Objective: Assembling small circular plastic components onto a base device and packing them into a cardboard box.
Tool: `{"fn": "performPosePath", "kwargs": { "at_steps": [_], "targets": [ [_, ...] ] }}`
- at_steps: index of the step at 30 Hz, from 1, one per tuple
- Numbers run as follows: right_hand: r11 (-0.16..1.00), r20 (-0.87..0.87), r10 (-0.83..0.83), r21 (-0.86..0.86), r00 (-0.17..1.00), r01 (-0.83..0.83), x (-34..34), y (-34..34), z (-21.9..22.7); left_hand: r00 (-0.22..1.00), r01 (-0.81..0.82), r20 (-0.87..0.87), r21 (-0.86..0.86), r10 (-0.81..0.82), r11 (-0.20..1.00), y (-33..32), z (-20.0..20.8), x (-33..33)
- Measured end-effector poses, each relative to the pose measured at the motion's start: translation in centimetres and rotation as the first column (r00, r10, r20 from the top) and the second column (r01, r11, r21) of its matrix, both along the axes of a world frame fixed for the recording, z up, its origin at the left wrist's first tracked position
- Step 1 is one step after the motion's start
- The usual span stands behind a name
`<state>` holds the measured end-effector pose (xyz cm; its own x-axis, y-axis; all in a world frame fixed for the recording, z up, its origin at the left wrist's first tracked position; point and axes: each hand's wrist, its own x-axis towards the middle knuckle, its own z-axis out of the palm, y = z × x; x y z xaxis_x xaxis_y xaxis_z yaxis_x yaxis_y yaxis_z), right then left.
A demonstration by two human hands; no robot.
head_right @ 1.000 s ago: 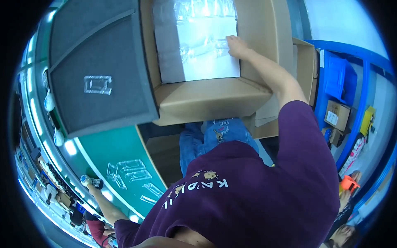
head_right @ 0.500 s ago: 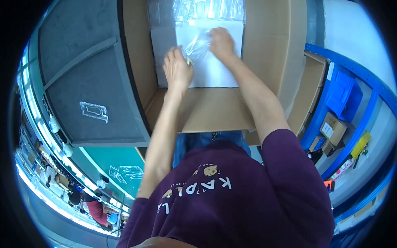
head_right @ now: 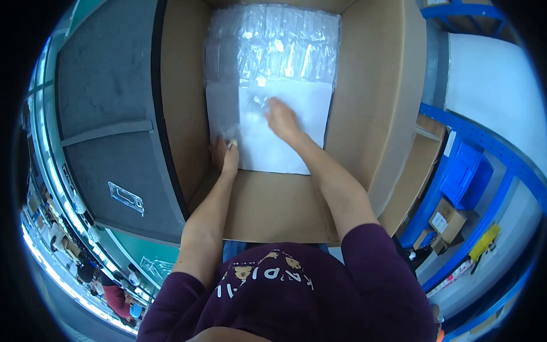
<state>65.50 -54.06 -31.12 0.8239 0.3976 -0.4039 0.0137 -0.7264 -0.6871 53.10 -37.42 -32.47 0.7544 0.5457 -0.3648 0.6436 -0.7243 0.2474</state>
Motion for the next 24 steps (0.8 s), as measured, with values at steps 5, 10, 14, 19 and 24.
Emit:
{"fn": "performPosePath", "kwargs": {
  "at_steps": [5,10,14,19,24],
  "targets": [
    [0.819,0.386,-0.446,-0.187,0.807,0.542,9.8,-3.6,-0.3,0.889,-0.127,0.434,-0.07,0.145,0.989,1.6,2.1,13.0],
    [0.656,0.277,-0.643,-0.28,0.714,0.701,13.3,-3.1,-2.8,0.876,-0.237,0.387,-0.171,0.286,0.956,3.4,-0.7,21.6],
    [0.549,0.256,-0.786,-0.127,0.562,0.826,12.2,-1.7,-2.5,0.918,-0.272,0.249,-0.169,0.308,0.947,1.1,-0.3,22.0],
    [0.636,0.073,-0.766,-0.054,0.638,0.77,11.4,-0.5,-2.6,0.948,-0.069,0.317,0.092,0.036,0.993,-0.9,0.3,20.2],
    [0.608,-0.316,-0.661,0.305,0.68,0.733,10.9,0.8,-2.0,0.937,0.075,0.348,-0.296,0.034,0.952,-3.1,0.9,21.1]
  ]
}}
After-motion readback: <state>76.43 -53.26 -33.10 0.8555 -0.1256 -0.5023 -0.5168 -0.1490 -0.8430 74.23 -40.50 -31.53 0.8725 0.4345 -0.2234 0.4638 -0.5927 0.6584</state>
